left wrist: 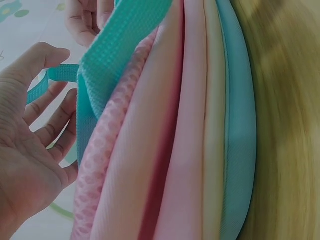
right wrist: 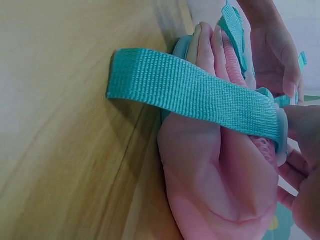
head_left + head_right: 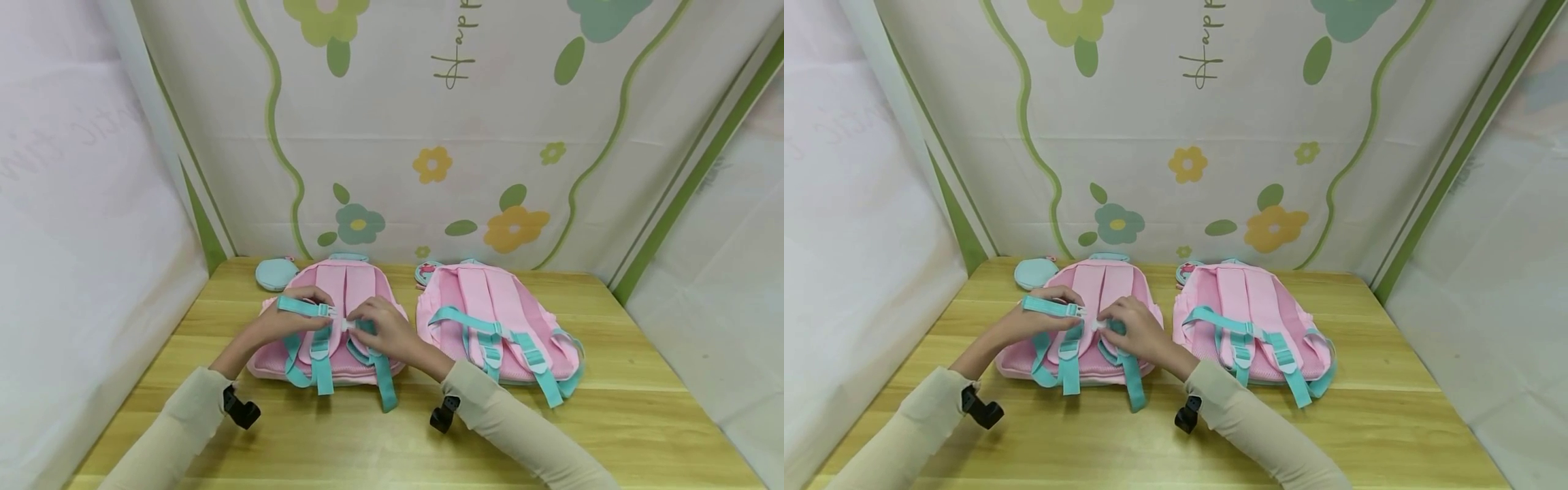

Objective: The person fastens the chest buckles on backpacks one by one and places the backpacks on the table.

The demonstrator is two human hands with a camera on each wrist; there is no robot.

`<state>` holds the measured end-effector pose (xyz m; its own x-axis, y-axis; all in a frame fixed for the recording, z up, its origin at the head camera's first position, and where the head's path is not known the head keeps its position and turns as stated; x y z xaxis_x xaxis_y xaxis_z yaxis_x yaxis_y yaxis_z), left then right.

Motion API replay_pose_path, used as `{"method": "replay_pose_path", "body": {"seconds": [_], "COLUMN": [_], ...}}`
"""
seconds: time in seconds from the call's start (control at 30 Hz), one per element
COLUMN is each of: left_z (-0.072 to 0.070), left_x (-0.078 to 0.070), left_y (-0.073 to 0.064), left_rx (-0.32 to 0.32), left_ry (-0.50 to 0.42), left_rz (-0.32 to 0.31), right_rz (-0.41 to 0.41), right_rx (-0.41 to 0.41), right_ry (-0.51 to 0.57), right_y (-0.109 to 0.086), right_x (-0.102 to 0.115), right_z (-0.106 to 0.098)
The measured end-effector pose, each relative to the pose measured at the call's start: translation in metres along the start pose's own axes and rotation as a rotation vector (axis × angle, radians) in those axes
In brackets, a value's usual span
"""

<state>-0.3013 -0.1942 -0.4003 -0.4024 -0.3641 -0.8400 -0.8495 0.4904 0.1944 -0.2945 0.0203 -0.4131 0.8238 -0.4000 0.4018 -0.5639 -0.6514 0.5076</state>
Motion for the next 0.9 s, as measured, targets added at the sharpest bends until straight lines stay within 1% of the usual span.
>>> {"method": "replay_pose_path", "body": {"seconds": [0.17, 0.3, 0.37, 0.53, 0.73, 0.8, 0.9], "left_z": [0.001, 0.001, 0.002, 0.004, 0.008, 0.009, 0.008], "left_x": [-0.001, -0.001, -0.001, -0.001, -0.002, -0.002, -0.001], "left_y": [0.0, 0.0, 0.001, 0.001, 0.004, 0.004, 0.005], "left_rx": [-0.037, -0.078, -0.093, -0.119, -0.11, -0.109, -0.112], "left_ry": [0.026, 0.051, 0.043, 0.01, -0.022, -0.021, 0.007], "left_rz": [-0.012, -0.014, -0.013, -0.009, 0.025, 0.026, 0.001], "right_rz": [0.0, 0.002, 0.011, 0.043, 0.031, 0.03, 0.035], "right_rx": [-0.083, -0.123, -0.128, -0.108, -0.126, -0.132, -0.133], "right_ry": [0.024, 0.034, 0.043, 0.067, 0.073, 0.075, 0.082], "right_y": [-0.001, -0.001, 0.0, 0.0, -0.001, -0.001, -0.001], "right_x": [0.001, 0.002, 0.002, 0.001, 0.002, 0.002, 0.003], "right_z": [-0.004, -0.007, -0.008, -0.009, -0.01, -0.011, -0.012]}}
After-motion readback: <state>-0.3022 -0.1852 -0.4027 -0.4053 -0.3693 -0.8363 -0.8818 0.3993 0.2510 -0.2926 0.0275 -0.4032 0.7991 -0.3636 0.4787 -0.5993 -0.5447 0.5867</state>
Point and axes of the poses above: each hand's wrist, its own y-axis towards the middle knuckle, its own z-axis out of the palm, x = y × z, the point moved 4 cm from there along y, towards the middle knuckle, and after that the axes turned 2 degrees about -z, right-handed, at the moved point
